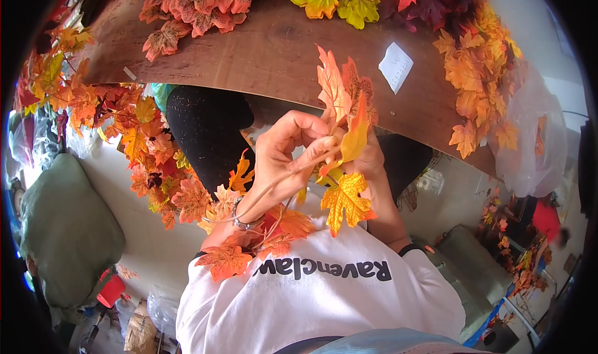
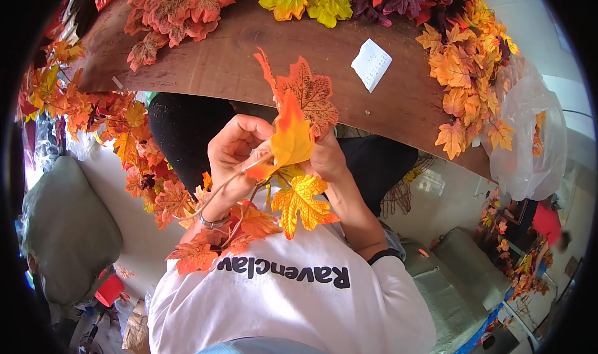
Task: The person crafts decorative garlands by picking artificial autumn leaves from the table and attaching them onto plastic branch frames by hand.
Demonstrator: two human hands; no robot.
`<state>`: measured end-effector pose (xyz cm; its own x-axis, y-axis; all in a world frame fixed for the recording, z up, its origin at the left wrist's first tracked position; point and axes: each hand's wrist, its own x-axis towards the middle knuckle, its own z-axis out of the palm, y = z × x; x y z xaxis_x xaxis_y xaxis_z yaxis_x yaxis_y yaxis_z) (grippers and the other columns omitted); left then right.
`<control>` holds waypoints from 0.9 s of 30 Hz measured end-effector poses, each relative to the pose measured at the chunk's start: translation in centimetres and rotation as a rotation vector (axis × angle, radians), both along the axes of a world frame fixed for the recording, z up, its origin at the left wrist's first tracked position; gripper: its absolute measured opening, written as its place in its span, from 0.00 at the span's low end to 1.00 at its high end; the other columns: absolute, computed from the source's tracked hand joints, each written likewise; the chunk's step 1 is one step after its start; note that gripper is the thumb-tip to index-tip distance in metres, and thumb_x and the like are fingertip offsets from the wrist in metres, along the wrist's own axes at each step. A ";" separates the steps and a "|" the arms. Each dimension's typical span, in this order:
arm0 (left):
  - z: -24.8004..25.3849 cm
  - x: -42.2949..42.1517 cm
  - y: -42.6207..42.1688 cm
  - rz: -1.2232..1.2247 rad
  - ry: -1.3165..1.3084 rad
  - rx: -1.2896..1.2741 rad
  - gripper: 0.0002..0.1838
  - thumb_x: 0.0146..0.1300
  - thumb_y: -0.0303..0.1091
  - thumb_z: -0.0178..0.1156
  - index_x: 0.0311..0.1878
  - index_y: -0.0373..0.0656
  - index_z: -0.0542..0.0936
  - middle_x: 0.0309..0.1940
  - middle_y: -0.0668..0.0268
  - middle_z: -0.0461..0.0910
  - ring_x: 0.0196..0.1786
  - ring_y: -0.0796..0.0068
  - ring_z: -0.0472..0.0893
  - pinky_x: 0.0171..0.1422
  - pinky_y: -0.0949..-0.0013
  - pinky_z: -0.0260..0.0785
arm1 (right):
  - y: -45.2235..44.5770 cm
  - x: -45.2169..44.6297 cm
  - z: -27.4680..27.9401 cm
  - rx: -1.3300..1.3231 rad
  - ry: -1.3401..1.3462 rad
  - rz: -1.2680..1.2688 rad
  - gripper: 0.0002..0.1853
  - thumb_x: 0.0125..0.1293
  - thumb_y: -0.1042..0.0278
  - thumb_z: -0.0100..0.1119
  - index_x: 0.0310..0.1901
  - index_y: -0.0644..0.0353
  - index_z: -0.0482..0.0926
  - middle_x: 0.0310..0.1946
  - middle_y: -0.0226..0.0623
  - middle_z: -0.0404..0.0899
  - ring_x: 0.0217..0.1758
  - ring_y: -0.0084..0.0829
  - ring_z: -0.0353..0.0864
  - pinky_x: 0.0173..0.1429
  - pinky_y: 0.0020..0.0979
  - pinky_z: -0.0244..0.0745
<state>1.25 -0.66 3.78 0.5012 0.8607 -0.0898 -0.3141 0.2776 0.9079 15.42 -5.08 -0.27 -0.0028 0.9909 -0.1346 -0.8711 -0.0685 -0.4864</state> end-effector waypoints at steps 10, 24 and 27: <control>-1.4 0.1 1.5 0.064 0.121 0.146 0.11 0.58 0.27 0.59 0.44 0.34 0.75 0.33 0.68 0.78 0.33 0.84 0.76 0.40 0.79 0.69 | -0.5 -0.1 0.8 -0.019 -0.250 0.155 0.26 0.47 0.73 0.67 0.49 0.64 0.68 0.39 0.32 0.73 0.42 0.24 0.74 0.47 0.26 0.71; -1.9 -0.9 2.3 0.036 0.047 0.081 0.09 0.54 0.24 0.60 0.40 0.34 0.78 0.34 0.66 0.79 0.35 0.82 0.77 0.40 0.78 0.70 | -2.0 0.3 8.9 0.482 -1.579 -0.321 0.14 0.44 0.77 0.66 0.36 0.64 0.80 0.26 0.35 0.75 0.26 0.28 0.74 0.29 0.26 0.68; -1.8 -1.1 2.4 0.056 0.199 0.348 0.07 0.53 0.24 0.61 0.36 0.38 0.81 0.30 0.65 0.79 0.32 0.77 0.75 0.37 0.74 0.67 | -1.1 2.2 10.1 0.523 -1.790 -0.562 0.14 0.45 0.83 0.60 0.36 0.63 0.81 0.27 0.33 0.76 0.29 0.31 0.71 0.33 0.26 0.67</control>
